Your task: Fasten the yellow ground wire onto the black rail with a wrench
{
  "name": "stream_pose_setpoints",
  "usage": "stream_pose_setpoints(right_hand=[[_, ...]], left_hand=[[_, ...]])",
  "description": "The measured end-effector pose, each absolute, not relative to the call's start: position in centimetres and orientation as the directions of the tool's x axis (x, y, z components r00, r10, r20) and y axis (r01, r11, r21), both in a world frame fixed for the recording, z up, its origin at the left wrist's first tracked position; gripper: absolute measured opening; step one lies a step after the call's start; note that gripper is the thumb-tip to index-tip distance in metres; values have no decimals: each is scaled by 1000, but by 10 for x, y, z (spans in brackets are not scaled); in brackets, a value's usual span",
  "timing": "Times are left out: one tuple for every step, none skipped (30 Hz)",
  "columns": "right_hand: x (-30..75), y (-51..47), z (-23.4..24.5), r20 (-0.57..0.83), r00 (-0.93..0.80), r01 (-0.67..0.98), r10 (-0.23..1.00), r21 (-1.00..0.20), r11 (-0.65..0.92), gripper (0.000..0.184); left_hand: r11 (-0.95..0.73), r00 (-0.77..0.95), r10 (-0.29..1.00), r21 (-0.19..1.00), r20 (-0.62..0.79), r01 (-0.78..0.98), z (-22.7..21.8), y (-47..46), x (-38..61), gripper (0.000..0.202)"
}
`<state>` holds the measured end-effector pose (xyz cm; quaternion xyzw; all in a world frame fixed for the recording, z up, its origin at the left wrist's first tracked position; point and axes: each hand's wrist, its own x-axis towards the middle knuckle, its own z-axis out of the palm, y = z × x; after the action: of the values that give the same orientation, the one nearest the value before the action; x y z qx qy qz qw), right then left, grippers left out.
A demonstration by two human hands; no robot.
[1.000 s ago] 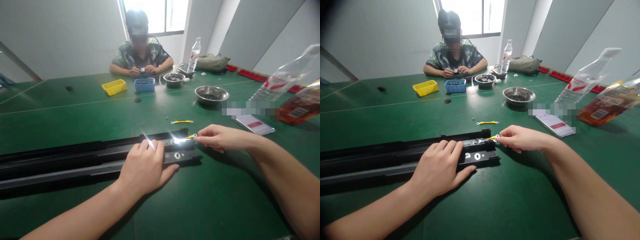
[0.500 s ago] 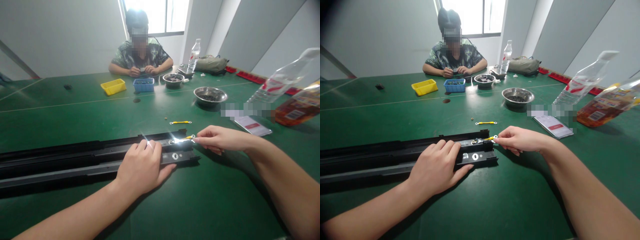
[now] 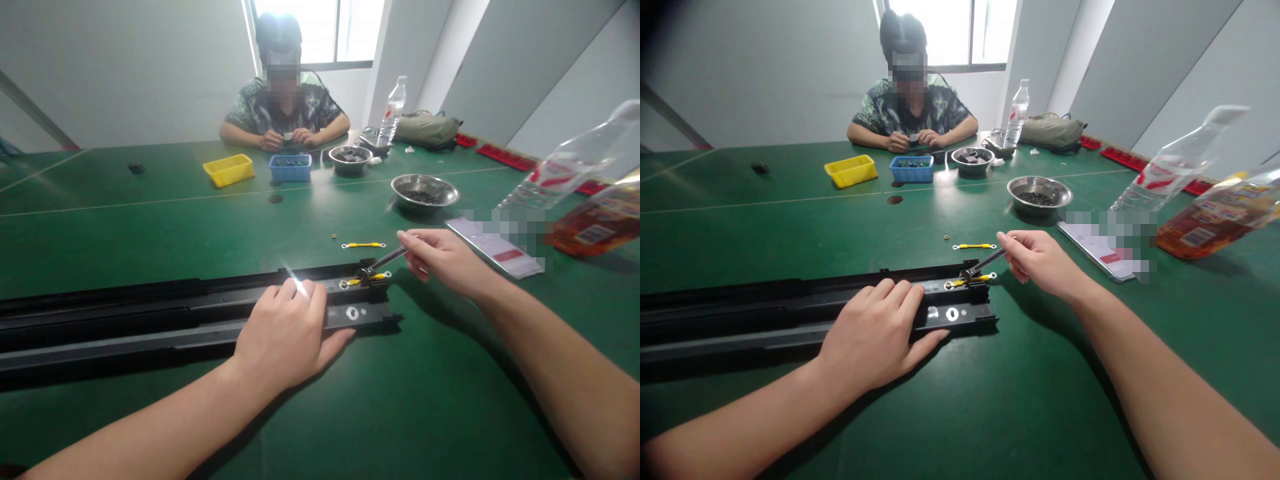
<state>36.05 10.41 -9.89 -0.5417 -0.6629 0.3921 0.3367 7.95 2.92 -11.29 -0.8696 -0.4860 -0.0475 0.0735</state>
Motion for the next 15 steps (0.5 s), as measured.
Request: stream_pose_setpoints(right_hand=[[359, 104, -102, 42, -177, 428, 983, -897, 116, 54], [357, 105, -105, 56, -176, 401, 983, -908, 123, 53], [356, 105, -107, 65, -181, 372, 981, -919, 129, 52], [354, 105, -110, 71, -188, 344, 980, -929, 134, 52], [352, 105, -113, 73, -198, 326, 978, -936, 136, 52], [350, 105, -115, 71, -205, 312, 976, -941, 134, 51], [348, 106, -117, 60, -211, 301, 976, -946, 123, 51], [346, 106, -119, 47, -212, 294, 976, -950, 110, 51], [345, 106, -120, 34, -212, 295, 977, -950, 97, 51], [343, 106, -122, 20, -213, 298, 977, -951, 85, 51], [342, 107, -122, 8, -213, 301, 977, -951, 74, 51], [341, 107, -123, -1, -212, 300, 977, -952, 64, 52], [340, 107, -123, -11, -210, 297, 978, -953, 53, 52], [340, 107, -123, -23, -207, 295, 978, -955, 40, 52], [340, 107, -123, -33, -205, 293, 978, -956, 29, 52]], left_hand=[[-517, 522, 839, -77, 154, 853, -113, 29, 80, 54], [-517, 521, 839, -74, 155, 853, -113, 29, 80, 53], [-515, 520, 840, -71, 157, 854, -113, 29, 80, 53], [-515, 519, 840, -69, 160, 854, -113, 29, 80, 53], [-515, 518, 840, -66, 162, 855, -113, 29, 80, 53], [-515, 518, 839, -63, 165, 855, -113, 29, 79, 53], [-517, 519, 839, -61, 166, 854, -113, 29, 79, 52], [-518, 520, 838, -59, 166, 853, -113, 29, 79, 52], [-521, 522, 836, -57, 166, 852, -113, 29, 79, 52], [-522, 523, 836, -56, 166, 851, -113, 29, 79, 52], [-522, 523, 835, -54, 168, 851, -113, 29, 79, 52], [-523, 523, 835, -51, 168, 851, -113, 29, 78, 52], [-523, 523, 836, -47, 169, 851, -113, 29, 78, 51], [-522, 522, 836, -44, 171, 852, -112, 29, 78, 51], [-524, 522, 835, -42, 171, 851, -112, 29, 78, 51]])
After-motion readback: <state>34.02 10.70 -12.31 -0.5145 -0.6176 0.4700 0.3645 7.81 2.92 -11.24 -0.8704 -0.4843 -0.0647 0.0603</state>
